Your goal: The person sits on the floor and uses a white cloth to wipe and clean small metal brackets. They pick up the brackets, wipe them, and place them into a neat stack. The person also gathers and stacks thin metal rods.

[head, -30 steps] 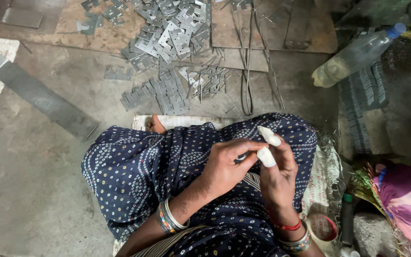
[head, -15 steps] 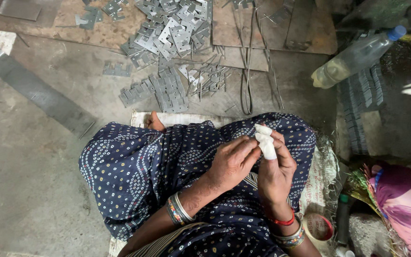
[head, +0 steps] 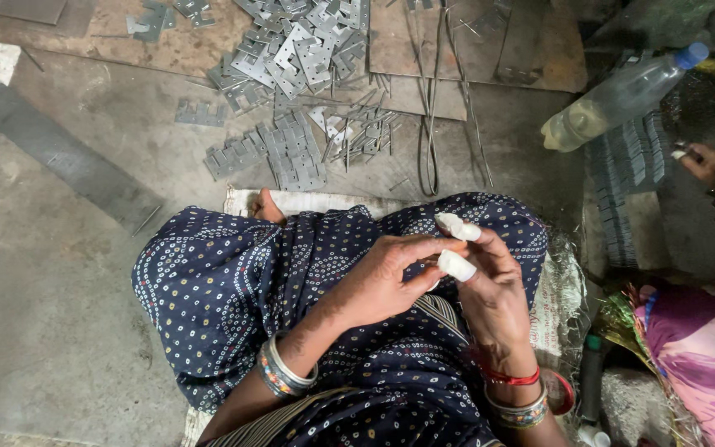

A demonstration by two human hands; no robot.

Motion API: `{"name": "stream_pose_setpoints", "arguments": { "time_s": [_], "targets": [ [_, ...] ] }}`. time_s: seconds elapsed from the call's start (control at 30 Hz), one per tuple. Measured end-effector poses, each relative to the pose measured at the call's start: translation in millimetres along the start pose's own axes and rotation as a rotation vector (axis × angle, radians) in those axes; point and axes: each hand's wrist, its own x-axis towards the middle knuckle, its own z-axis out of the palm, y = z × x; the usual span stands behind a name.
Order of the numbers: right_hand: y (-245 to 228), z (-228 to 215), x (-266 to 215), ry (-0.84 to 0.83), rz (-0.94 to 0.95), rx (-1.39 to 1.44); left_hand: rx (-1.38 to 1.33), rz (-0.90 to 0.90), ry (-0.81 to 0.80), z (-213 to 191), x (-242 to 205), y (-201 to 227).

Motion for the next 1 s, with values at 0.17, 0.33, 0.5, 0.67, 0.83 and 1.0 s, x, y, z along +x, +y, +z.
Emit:
{"name": "stream_pose_setpoints", "arguments": {
  "time_s": [0.17, 0.33, 0.5, 0.67, 0.83, 1.0],
  "targets": [
    [1.3, 11.3, -1.6, 0.008, -0.201, -0.247, -0.081, 0.02, -0.029, -0.6, 1.0, 12.5],
    [11.7, 18.1, -2.5, 0.075, -0.502, -0.382, -0.061, 0.1, 0.16, 23.2, 1.2, 10.7],
    [-0.8, 7.8, 7.8, 0.24, -0.198, -0.136, -0.221, -0.008, 0.008, 36.8, -7.0, 9.1],
    [-21.0, -7.2, 14.6, 0.087, -0.13, -0.043, -0.132, -0.046, 0.036, 14.8, -8.5, 7.6],
    [-14.3, -12.1, 4.3, 0.039, 0.011, 0.049, 0.392, 0.317, 0.004, -5.8, 9.4, -2.6],
    [-6.6, -17.2, 1.6, 0.048, 0.031, 0.07, 0.119, 0.343, -0.095, 0.1, 20.5, -9.3]
  ]
}}
